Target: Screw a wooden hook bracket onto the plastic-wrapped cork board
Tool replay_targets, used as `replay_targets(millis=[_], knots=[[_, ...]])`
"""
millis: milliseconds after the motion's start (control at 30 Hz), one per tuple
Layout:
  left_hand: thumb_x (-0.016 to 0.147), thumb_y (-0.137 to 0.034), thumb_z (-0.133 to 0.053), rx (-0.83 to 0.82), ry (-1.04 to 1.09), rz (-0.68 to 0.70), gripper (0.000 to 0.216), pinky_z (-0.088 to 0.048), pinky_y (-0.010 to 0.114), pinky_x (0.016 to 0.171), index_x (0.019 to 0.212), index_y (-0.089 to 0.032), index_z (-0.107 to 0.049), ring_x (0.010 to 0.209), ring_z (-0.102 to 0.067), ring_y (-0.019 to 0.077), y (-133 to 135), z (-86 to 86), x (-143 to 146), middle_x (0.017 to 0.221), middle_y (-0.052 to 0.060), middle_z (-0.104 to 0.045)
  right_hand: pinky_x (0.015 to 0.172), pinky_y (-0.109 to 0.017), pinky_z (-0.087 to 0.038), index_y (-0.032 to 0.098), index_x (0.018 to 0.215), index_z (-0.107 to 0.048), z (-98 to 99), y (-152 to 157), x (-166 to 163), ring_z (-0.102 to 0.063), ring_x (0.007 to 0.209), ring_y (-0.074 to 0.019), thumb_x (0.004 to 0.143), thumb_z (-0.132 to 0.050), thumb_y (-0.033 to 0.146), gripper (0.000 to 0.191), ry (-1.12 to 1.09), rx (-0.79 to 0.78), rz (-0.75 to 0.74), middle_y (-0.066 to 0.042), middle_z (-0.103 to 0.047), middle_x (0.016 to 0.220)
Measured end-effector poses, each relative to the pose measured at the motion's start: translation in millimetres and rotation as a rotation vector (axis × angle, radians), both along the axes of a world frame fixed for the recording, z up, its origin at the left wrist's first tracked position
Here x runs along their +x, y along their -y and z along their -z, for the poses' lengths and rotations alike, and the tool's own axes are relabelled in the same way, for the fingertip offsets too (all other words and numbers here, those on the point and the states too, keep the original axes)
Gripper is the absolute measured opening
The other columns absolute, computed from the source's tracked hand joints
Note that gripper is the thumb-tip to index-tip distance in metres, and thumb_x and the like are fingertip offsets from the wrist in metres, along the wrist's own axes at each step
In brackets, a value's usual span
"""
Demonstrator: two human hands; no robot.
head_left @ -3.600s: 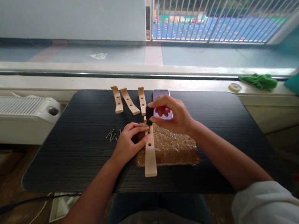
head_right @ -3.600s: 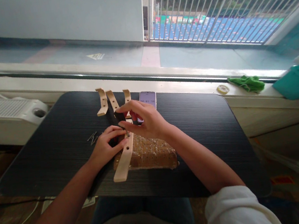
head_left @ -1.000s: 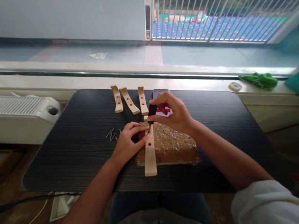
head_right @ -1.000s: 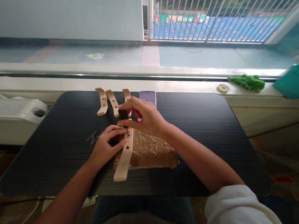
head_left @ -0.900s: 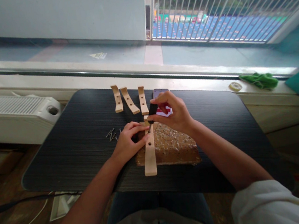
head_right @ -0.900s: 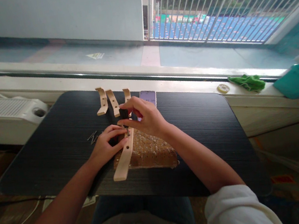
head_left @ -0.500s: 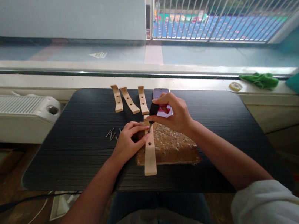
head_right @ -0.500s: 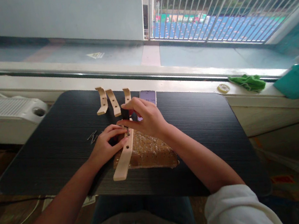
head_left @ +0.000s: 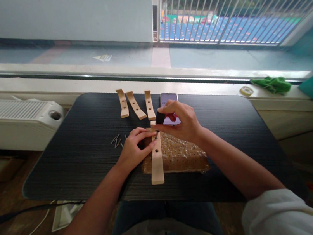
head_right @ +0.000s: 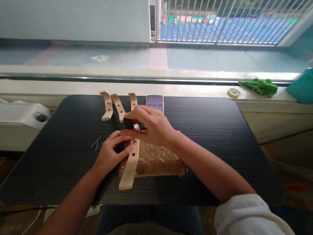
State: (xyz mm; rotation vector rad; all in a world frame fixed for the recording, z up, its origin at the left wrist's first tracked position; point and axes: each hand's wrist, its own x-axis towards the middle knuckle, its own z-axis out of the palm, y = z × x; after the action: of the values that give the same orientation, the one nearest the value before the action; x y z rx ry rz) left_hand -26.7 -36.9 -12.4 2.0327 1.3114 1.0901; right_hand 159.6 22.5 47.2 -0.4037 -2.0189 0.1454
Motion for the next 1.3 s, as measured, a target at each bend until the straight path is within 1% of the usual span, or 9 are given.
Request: replay_targets(millis=[133,300,400,433,567,667,1000,1167,1300], knots=[[0.081,-0.028,-0.065,-0.008,0.004,0.002,0.021,-0.050,0.036,0.087,0.098,-0.020,-0.071,0.093,-0.059,0.0201,0,1.1,-1,0.095,0.004,-0.061,0.049,-0.021,-0.039,0.020,0.097,-0.050,-3.4,0,4,-0.045,0.055,-0.0059,0.082,-0.067,0.029,0.025,0.043,-0.043,-0.021,0.004,-0.052,0.071],[0.080,-0.027,-0.064,-0.011,-0.010,0.002,0.021,-0.050,0.036,0.087,0.099,-0.018,-0.071,0.093,-0.060,0.0206,-1,1.3,0,0.096,0.005,-0.061,0.053,-0.022,-0.042,0.019,0.101,-0.052,-11.3,-1,9,-0.048,0.060,-0.0067,0.085,-0.058,0.018,0.017,0.109,-0.107,-0.113,0.002,-0.054,0.074],[0.080,-0.027,-0.064,-0.003,-0.006,0.000,0.021,-0.050,0.036,0.087,0.098,-0.018,-0.072,0.093,-0.059,0.0206,-1,1.3,0,0.095,0.005,-0.061,0.054,-0.021,-0.044,0.019,0.102,-0.052,-13.6,-1,11,-0.052,0.064,-0.0065,0.086,-0.058,0.019,0.017,0.114,-0.167,-0.179,-0.002,-0.060,0.087],[0.080,-0.027,-0.064,-0.001,-0.004,0.000,0.021,-0.049,0.036,0.088,0.098,-0.019,-0.072,0.094,-0.059,0.0205,-1,1.4,0,0.095,0.005,-0.061,0.054,-0.021,-0.045,0.019,0.102,-0.051,-13.6,-1,11,-0.053,0.064,-0.0063,0.086,-0.059,0.020,0.017,0.115,-0.198,-0.193,-0.002,-0.061,0.088],[0.080,-0.027,-0.064,0.001,-0.003,-0.003,0.020,-0.050,0.036,0.088,0.097,-0.020,-0.071,0.093,-0.059,0.0204,-1,1.9,0,0.096,0.004,-0.061,0.052,-0.021,-0.043,0.020,0.104,-0.050,-11.5,1,12,-0.050,0.057,-0.0057,0.087,-0.059,0.025,0.020,0.128,-0.338,-0.179,0.003,-0.058,0.073],[0.080,-0.028,-0.063,-0.007,-0.006,-0.006,0.020,-0.050,0.037,0.087,0.097,-0.020,-0.071,0.093,-0.059,0.0205,-1,1.7,0,0.096,0.004,-0.061,0.053,-0.021,-0.043,0.020,0.105,-0.051,-10.7,2,12,-0.050,0.056,-0.0055,0.086,-0.060,0.026,0.022,0.125,-0.389,-0.182,0.004,-0.057,0.070],[0.080,-0.030,-0.063,-0.025,-0.022,-0.016,0.021,-0.050,0.036,0.087,0.097,-0.020,-0.071,0.093,-0.059,0.0202,0,2.1,-1,0.096,0.004,-0.061,0.054,-0.020,-0.043,0.019,0.107,-0.052,-12.0,2,13,-0.048,0.057,-0.0047,0.087,-0.058,0.023,0.021,0.144,-0.407,-0.218,0.003,-0.059,0.074],[0.080,-0.030,-0.063,-0.031,-0.029,-0.014,0.021,-0.050,0.037,0.088,0.097,-0.021,-0.071,0.093,-0.059,0.0206,-1,1.9,0,0.096,0.004,-0.061,0.054,-0.020,-0.044,0.019,0.112,-0.053,-15.0,1,12,-0.048,0.058,-0.0039,0.087,-0.057,0.017,0.026,0.123,-0.344,-0.265,-0.002,-0.066,0.092],[0.080,-0.031,-0.063,-0.036,-0.032,-0.019,0.021,-0.050,0.037,0.088,0.097,-0.022,-0.071,0.094,-0.059,0.0212,-1,1.3,-1,0.097,0.004,-0.061,0.056,-0.021,-0.044,0.017,0.108,-0.061,-18.1,0,11,-0.051,0.061,-0.0054,0.088,-0.058,0.017,0.021,0.118,-0.294,-0.301,-0.001,-0.066,0.084]])
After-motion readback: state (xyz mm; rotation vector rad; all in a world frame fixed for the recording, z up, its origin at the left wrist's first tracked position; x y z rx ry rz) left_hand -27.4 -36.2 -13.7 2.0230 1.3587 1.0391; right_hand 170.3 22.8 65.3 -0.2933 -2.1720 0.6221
